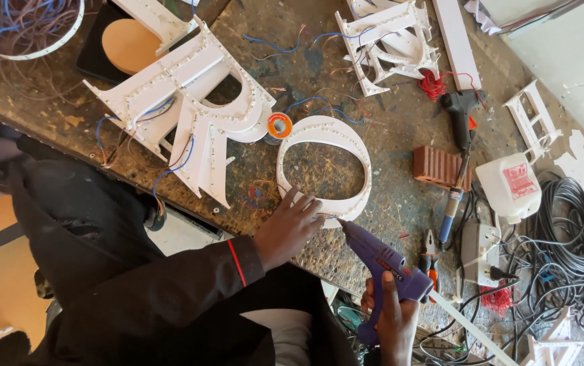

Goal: Using a hot glue gun to attach components and strips to large letter-shaped signs on a fabrication workbench.

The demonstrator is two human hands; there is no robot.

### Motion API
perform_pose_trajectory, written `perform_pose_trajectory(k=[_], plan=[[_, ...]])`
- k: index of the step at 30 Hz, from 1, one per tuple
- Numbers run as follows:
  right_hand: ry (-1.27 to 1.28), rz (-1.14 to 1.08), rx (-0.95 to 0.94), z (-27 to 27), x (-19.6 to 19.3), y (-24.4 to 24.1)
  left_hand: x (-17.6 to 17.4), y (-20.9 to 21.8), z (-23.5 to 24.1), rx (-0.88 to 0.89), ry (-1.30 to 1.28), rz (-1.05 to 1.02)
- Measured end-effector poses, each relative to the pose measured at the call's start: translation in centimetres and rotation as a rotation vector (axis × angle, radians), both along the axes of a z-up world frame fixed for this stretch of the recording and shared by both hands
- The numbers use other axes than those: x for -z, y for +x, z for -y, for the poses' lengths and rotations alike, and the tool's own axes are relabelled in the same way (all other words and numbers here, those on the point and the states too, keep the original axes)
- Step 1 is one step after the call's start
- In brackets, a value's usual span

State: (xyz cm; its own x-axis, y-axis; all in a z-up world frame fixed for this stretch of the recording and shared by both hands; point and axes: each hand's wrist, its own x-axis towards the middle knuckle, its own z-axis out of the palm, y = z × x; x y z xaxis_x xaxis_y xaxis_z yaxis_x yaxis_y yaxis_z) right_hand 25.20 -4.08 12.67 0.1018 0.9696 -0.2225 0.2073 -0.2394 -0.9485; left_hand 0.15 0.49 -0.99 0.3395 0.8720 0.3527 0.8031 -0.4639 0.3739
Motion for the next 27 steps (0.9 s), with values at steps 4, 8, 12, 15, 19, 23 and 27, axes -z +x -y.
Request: perform_pose_trajectory(k=[4, 8, 12, 15, 19, 23, 27], plan=[[-0.016, 0.018, -0.03, 0.0, 0.5, 1.1, 0.0, -0.1, 0.0, 0.002, 0.025, 0.011], [0.014, 0.14, 0.042, 0.5, 0.7, 1.2, -0.1, -0.2, 0.2, 0.005, 0.023, 0.0], [0.078, 0.215, 0.163, 0.9, 0.6, 0.6, -0.2, -0.3, 0.1, 0.017, 0.108, 0.051], [0.23, 0.077, 0.081, 0.4, 2.4, 0.8, -0.9, -0.9, 0.4, 0.076, 0.139, 0.064], [0.279, -0.011, 0.161, 0.0, 5.1, -0.5, -10.2, 1.1, 3.5, 0.13, 0.283, 0.26], [0.329, -0.117, 0.153, 0.5, 16.6, 4.5, -17.9, 5.0, 8.1, 0.389, 0.418, 0.186], [0.377, -0.071, 0.039, 0.1, 19.3, 6.3, -19.8, 8.4, 8.6, 0.332, 0.631, -0.138]])
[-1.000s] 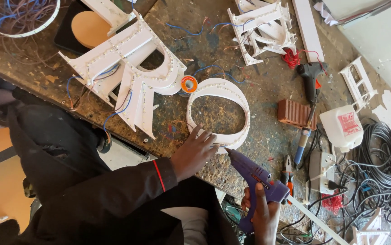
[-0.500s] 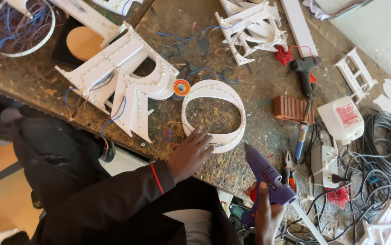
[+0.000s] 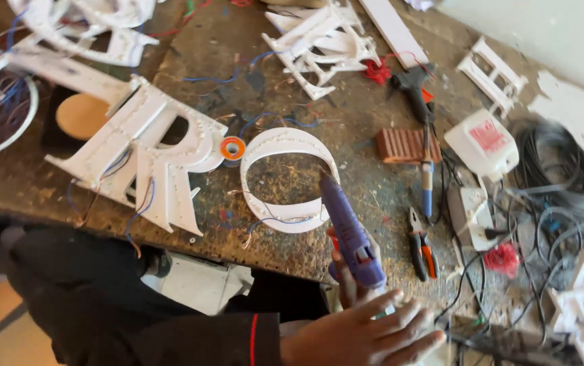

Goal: Using a hot glue gun to attach components and strips to large letter-shaped signs on a fabrication workbench.

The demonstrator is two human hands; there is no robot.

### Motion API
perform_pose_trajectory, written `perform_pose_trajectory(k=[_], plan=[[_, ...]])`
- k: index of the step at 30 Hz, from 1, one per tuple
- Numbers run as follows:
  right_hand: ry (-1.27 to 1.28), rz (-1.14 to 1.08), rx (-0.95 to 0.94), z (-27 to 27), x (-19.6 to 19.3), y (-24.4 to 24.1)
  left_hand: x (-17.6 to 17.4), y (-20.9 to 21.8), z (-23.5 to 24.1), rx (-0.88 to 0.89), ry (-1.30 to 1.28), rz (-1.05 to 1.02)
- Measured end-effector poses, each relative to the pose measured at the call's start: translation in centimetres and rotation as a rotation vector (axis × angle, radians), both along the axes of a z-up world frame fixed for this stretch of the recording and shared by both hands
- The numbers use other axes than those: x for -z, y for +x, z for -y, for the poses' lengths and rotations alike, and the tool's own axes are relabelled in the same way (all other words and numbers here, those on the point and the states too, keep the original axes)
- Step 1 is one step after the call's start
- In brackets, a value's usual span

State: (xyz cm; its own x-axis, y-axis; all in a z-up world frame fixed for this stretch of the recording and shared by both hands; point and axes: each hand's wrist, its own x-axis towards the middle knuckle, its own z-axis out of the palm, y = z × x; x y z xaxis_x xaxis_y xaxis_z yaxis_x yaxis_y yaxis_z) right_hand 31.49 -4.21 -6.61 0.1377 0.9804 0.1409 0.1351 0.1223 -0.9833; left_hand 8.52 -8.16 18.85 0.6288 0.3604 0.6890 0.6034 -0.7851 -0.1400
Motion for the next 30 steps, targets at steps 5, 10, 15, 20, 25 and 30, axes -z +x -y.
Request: perform_pose_trajectory(k=[5, 10, 15, 20, 25, 30], plan=[[0.097, 0.036, -0.075, -2.0, -7.7, -6.6, 5.7, 2.8, -0.5, 0.396, -0.332, 0.28], [0.094, 0.13, -0.013, 1.3, -15.5, -10.3, 5.8, 3.2, 0.2, 0.334, -0.147, 0.167], [0.165, 0.199, -0.112, -0.7, -16.4, -11.8, 9.1, 4.2, 0.5, 0.481, -0.366, 0.137], [0.11, 0.258, -0.178, -0.1, -16.4, -11.8, 7.8, 3.1, 0.9, 0.582, -0.609, 0.27], [0.012, 0.047, -0.285, 2.4, -15.1, -8.1, 6.9, 1.9, 0.3, 0.573, -0.633, 0.147], [-0.138, -0.255, -0.397, 1.4, -11.2, -2.8, 6.4, 1.5, 0.3, 0.421, -0.543, 0.11]])
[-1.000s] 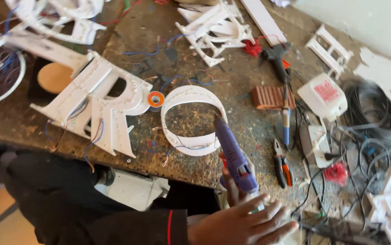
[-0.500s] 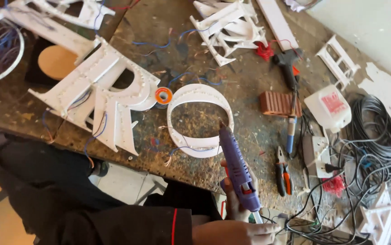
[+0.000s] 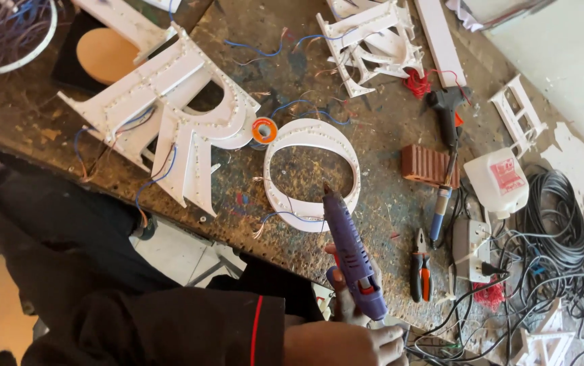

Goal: Using a hot glue gun to attach components and strips to large letter-shaped signs on a fabrication workbench.

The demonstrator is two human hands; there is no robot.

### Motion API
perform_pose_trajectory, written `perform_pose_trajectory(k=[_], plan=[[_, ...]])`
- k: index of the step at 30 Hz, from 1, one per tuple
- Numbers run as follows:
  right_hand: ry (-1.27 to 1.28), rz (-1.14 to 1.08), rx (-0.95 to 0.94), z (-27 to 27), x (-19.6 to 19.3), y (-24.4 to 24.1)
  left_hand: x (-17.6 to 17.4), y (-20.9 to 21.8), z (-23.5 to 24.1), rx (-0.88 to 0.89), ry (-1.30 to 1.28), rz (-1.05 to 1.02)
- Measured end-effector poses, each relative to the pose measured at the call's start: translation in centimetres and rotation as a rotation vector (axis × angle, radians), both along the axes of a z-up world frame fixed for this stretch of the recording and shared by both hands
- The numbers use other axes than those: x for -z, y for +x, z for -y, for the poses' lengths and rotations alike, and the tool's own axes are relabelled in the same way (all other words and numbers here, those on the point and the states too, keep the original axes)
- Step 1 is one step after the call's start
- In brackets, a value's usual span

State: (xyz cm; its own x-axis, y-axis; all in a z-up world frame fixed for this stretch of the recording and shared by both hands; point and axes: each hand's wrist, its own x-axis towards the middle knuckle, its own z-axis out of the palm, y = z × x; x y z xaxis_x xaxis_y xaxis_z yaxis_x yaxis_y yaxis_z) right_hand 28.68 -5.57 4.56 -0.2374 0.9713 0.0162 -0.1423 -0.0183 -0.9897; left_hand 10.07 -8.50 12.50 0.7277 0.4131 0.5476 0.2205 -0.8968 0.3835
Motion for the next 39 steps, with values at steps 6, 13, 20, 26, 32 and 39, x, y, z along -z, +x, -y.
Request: perform_pose_trajectory(k=[6, 13, 20, 26, 32, 39], plan=[[-0.247, -0.334, -0.082, -2.7, 3.7, 5.0, -0.1, 0.0, -1.1, -0.015, 0.039, 0.186], [-0.531, -0.717, -0.21, -6.4, 4.1, 2.5, 1.9, 1.9, -2.5, -0.006, 0.29, 0.202], [0.258, 0.025, 0.077, -2.9, -1.7, -3.1, 0.1, 0.8, -2.6, -0.057, 0.296, 0.232], [0.242, 0.26, 0.247, -4.1, -5.7, -3.8, -5.1, -6.0, -6.1, -0.357, 0.371, 0.194], [0.146, 0.451, 0.463, -3.5, -7.5, -3.4, -1.4, -10.5, -9.0, -0.848, -0.11, -0.534], [-0.013, 0.28, 0.425, -3.6, -7.6, -3.8, 6.7, -13.7, -10.5, -0.837, 0.03, -0.326]])
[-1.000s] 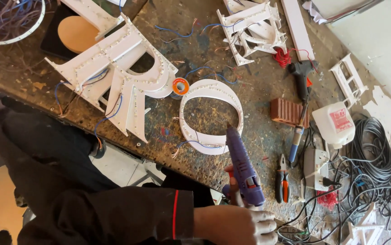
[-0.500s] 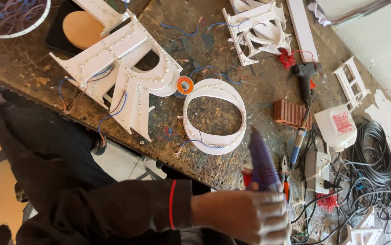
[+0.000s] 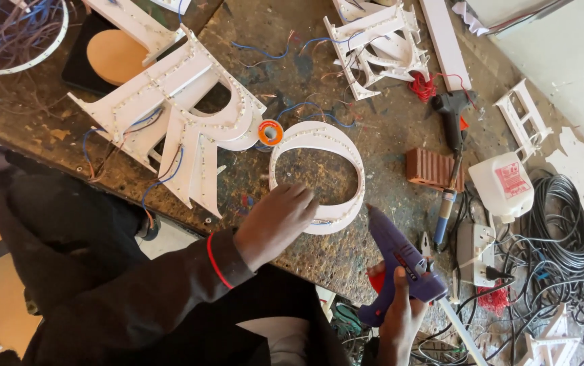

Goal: Using a hot glue gun to attach components and strips to large letter-shaped signs on a fabrication workbench.

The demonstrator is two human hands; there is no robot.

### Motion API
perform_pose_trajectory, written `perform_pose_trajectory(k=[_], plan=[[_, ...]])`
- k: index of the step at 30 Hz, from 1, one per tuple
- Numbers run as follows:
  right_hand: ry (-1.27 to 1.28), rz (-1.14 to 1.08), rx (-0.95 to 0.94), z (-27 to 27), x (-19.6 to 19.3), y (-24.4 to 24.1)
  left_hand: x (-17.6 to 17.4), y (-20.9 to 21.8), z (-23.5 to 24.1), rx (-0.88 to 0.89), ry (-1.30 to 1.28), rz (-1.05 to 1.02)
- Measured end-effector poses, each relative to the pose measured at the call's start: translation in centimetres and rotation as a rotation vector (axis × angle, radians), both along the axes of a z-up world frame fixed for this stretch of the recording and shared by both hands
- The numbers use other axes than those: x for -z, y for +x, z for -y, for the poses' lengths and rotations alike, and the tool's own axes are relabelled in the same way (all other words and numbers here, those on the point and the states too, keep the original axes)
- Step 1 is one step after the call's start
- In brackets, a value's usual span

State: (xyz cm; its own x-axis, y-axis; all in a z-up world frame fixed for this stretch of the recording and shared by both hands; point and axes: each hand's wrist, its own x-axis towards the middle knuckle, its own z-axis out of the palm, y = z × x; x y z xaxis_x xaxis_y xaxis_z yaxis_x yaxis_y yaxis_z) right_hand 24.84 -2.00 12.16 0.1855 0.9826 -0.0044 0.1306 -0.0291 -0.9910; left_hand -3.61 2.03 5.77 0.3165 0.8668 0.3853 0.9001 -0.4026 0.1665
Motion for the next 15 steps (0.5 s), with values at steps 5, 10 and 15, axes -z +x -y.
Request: perform_pose_trajectory(k=[5, 10, 15], plan=[[-0.021, -0.096, -0.125, 0.8, -0.1, -0.3, 4.8, -1.6, 1.5, 0.079, -0.049, 0.155], [-0.07, -0.019, -0.194, 1.0, 0.2, -1.9, 5.7, -1.5, 2.4, 0.025, -0.092, 0.23], [-0.187, 0.129, -0.106, 0.9, 3.3, -0.3, 5.5, -0.6, 3.3, -0.177, -0.015, 0.284]])
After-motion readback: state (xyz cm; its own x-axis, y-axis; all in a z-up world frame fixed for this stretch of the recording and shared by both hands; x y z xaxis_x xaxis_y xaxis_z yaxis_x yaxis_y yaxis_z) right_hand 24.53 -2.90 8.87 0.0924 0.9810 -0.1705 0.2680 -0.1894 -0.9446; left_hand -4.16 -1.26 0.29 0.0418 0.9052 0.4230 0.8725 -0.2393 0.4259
